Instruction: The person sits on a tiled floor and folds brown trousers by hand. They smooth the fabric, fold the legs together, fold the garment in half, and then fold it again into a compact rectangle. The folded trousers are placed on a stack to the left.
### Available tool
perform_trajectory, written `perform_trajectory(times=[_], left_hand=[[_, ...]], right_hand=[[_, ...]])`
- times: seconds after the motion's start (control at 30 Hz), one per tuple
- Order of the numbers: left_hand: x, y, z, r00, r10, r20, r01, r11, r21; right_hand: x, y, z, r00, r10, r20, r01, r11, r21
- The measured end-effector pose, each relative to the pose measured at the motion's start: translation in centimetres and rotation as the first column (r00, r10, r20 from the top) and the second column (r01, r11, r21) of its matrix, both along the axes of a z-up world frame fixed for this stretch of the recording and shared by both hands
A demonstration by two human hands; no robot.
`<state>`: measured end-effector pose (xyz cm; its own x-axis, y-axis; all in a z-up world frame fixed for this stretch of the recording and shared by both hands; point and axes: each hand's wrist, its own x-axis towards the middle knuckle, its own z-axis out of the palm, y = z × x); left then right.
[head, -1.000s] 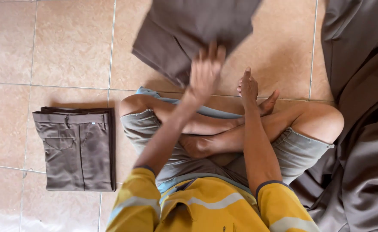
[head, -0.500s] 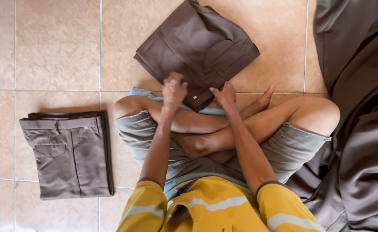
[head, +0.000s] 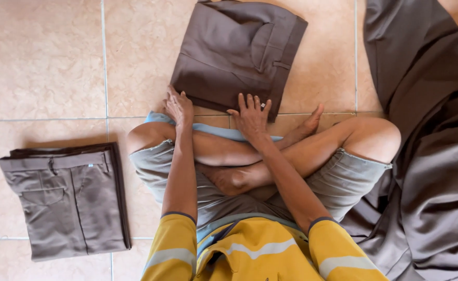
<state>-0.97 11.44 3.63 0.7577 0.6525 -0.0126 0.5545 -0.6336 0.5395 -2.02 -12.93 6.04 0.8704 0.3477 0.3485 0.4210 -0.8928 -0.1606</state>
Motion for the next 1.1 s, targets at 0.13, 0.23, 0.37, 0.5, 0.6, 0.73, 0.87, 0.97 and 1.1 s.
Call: perform_trajectory(times=[0.13,0.23,0.37,0.5,0.6,0.73,0.87,0.97,1.1], left_hand=[[-1.2,-0.8,-2.0,0.797,-0.435,-0.419,0.384,0.9,-0.205],[-2.1,-1.9,-1.8,0.736,-0.662,-0.14,0.494,0.668,-0.556],[-0.9,-0.2,0.3,0.98,-0.083,0.18,0.13,0.955,-0.266],[1.5,0.8,-2.4,0.985,0.079,0.15,-0.035,0.96,-0.277],[2.3,1.3,-4.7,0.996,0.034,0.087,0.004,0.913,-0.408],[0.5,-1.5,1.0,0.955,-0.285,-0.08,0.202,0.824,-0.529],[-1.0,-3.9,3.8,0.499,-0.866,-0.031,0.374,0.248,-0.893],[-1.1,-2.6,5.5,0.711,-0.703,-0.015,0.177,0.2,-0.964],[1.5,-1.2,-5.8,0.956,-0.282,0.084,0.267,0.709,-0.653]], right_hand=[[3.6,-1.9,1.3,0.989,-0.085,-0.121,0.07,0.989,-0.128],[6.5,-4.8,0.5,0.979,-0.133,-0.156,0.108,0.982,-0.158],[5.4,-6.2,-2.0,0.982,-0.176,-0.063,0.174,0.984,-0.04],[1.8,-2.4,-1.7,0.987,-0.16,0.037,0.162,0.983,-0.08],[0.2,-0.2,-0.7,0.972,-0.235,-0.027,0.236,0.971,0.049],[2.1,-1.6,0.9,0.518,-0.045,-0.854,0.788,0.413,0.457],[13.8,-12.1,-9.3,0.597,-0.493,-0.633,0.789,0.506,0.349],[17.9,-17.3,-10.5,0.578,-0.625,-0.525,0.756,0.652,0.056],[11.3,-13.5,-4.9,0.625,-0.519,-0.584,0.688,0.719,0.098]])
